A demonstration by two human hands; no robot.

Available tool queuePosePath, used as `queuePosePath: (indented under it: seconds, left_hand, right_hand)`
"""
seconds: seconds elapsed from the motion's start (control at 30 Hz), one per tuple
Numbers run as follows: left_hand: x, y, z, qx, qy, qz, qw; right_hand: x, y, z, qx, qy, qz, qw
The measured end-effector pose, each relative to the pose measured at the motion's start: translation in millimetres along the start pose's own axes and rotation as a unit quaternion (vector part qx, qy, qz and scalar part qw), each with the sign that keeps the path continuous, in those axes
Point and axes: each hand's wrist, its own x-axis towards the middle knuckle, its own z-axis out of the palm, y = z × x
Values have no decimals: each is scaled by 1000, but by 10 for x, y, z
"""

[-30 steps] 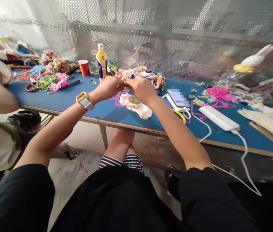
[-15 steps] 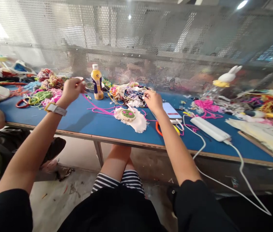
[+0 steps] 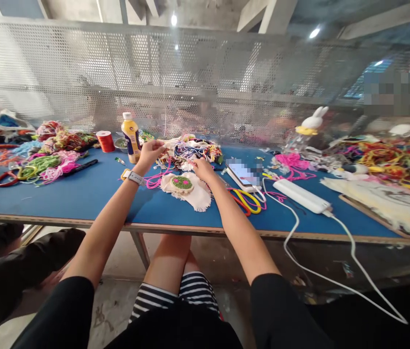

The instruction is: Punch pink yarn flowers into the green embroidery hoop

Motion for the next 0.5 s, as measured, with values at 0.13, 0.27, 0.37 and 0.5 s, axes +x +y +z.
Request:
queuePosePath:
  seconds: [0.13, 0.27, 0.37, 0.5]
  left_hand:
    - [-140, -145, 104, -60, -15, -32, 998]
    - [-262, -195, 172, -94, -45, -67, 992]
    - [-298, -202, 218, -111, -38, -73, 990]
    - [-312, -228, 253, -130, -2, -56, 990]
  right_hand:
    - [76, 70, -142, 208, 98, 40, 972]
    - [118, 26, -179, 397, 146, 52, 905]
    - [82, -21, -163, 492, 145, 62, 856]
    - [24, -119, -75, 570, 117, 82, 809]
